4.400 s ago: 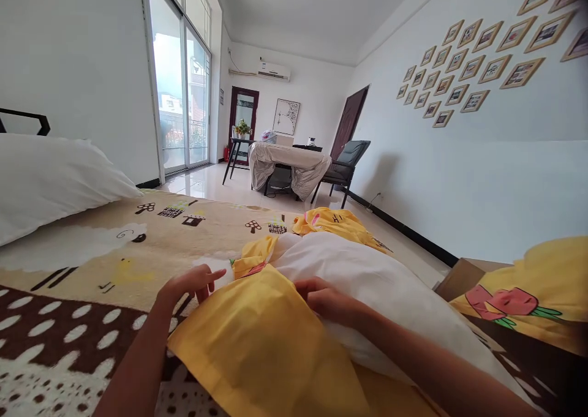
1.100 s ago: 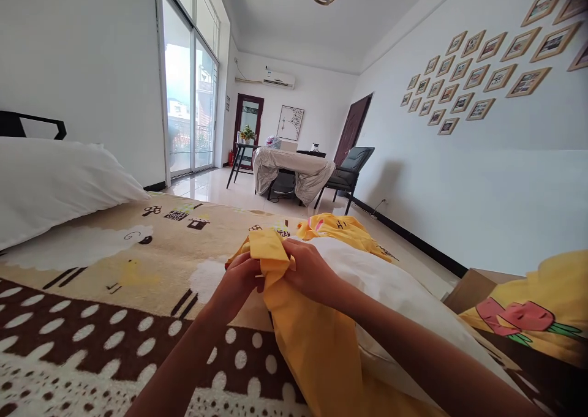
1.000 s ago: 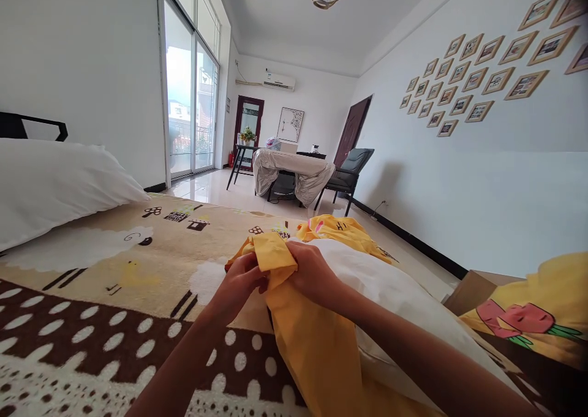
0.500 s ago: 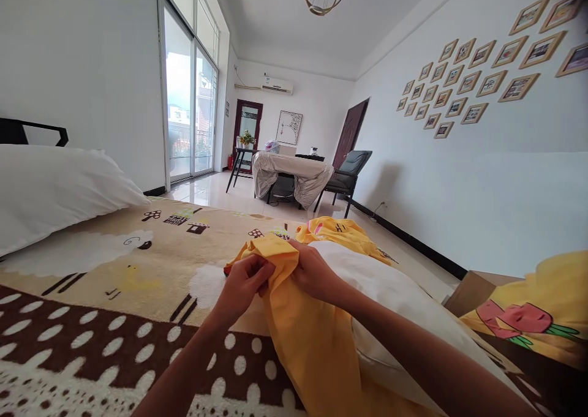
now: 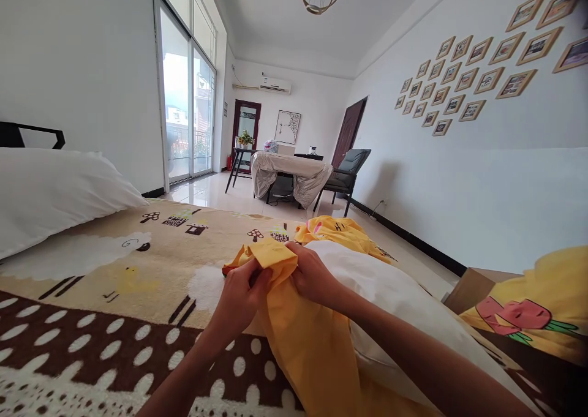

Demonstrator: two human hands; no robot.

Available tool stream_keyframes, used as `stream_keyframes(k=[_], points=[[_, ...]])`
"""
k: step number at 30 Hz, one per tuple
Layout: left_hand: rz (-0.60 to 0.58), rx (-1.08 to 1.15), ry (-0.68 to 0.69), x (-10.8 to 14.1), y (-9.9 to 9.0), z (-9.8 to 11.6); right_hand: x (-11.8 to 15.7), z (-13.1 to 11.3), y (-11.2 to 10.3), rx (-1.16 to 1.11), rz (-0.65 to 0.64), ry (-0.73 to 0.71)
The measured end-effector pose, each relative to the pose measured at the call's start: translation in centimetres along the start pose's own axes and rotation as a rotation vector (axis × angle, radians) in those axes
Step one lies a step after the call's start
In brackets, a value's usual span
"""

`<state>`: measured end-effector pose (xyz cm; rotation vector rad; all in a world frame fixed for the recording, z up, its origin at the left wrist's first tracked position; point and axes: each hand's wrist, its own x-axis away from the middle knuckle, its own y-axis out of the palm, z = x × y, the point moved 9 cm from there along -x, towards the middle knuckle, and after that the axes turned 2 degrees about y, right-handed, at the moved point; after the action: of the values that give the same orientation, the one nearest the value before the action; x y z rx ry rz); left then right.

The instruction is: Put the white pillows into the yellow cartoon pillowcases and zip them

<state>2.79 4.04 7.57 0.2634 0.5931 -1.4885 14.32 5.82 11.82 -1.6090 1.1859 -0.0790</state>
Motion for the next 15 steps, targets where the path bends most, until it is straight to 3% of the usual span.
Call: stream_keyframes(k=[6,10,15], points=[[0.025,-0.029,0.020,0.0,-0.8,0.5,0.4,0.4,0.3,0.036,0.015,0.001],[-0.057,-0.065,0.007,0.1,-0.3,1.0,0.3,1.1,-0.1,0.035,0.064,0.055],[-0.212,0.232,-0.170,0.3,1.7,-1.4,0.4,0.9,0.0,0.005,0.086,0.056]])
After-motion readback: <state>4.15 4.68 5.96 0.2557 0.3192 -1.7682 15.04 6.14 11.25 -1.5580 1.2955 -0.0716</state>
